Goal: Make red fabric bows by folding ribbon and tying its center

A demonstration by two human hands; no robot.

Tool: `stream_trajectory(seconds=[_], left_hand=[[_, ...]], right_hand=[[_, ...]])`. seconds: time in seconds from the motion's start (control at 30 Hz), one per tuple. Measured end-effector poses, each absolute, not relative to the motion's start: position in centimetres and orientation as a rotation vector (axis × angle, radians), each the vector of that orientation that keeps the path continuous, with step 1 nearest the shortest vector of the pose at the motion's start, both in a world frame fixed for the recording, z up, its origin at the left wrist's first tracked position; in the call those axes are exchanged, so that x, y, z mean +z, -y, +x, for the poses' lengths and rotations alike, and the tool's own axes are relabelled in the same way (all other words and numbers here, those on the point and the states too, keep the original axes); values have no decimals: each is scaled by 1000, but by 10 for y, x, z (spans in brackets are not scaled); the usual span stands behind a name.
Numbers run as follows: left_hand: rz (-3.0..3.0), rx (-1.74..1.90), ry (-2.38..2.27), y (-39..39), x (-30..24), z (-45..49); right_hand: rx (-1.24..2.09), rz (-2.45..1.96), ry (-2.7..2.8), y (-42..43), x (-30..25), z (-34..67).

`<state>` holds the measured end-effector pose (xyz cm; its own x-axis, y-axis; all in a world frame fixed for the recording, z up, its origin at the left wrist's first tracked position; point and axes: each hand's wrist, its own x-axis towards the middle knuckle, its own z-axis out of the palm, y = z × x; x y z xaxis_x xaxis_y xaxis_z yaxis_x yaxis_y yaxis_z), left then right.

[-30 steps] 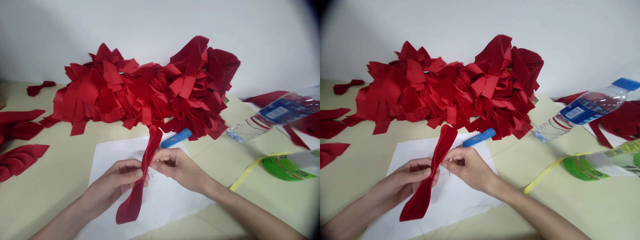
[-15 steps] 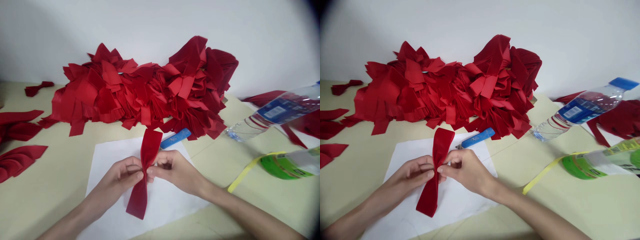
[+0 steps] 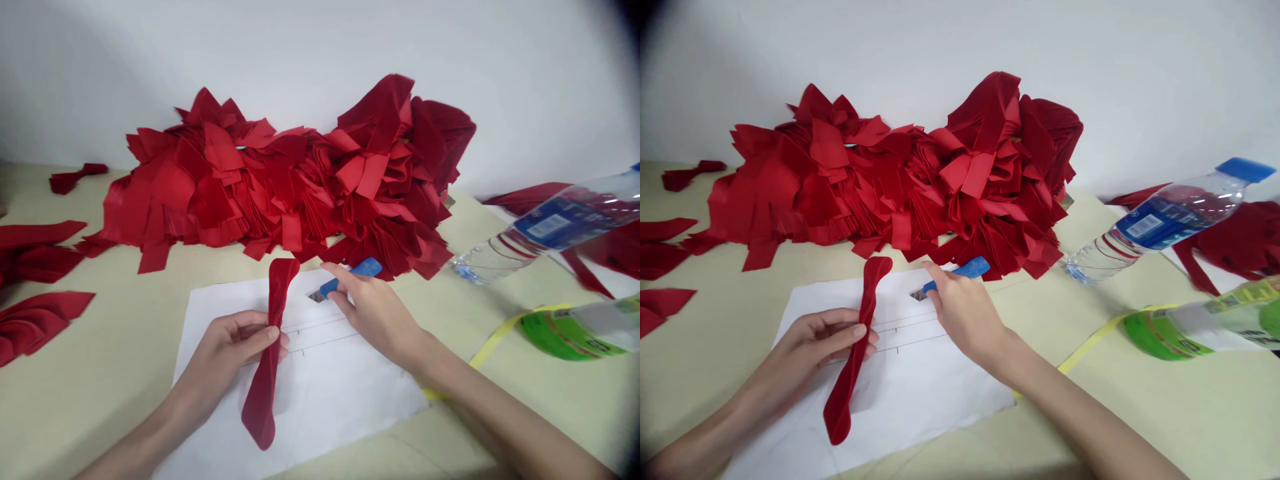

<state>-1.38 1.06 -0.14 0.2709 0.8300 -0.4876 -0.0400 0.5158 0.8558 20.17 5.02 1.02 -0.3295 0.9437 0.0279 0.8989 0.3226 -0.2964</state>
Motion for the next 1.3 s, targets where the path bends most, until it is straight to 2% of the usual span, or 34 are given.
stream_trajectory(seconds=[0.07, 0.17, 0.4, 0.63, 0.93, 1.03, 1.3], left_hand=[[867, 675, -1161, -10, -2, -13], [882, 681, -1161, -10, -4, -13], [871, 724, -1187, -13, -5, -14], [1102, 631, -1318, -14, -1, -15], [1395, 682, -1414, -7, 4, -16], [1379, 662, -1401, -8, 3, -16], [1163, 698, -1497, -13, -8, -23]], right_hand=[[144, -1744, 2499, -55, 6, 206], [40, -1724, 2570, -55, 2, 207], [241, -1175, 2779, -45, 6, 197], [318, -1033, 2772, -45, 6, 199], [150, -1041, 2787, -43, -2, 200], [161, -943, 2699, -40, -6, 199], [359, -1040, 2055, -37, -1, 206]])
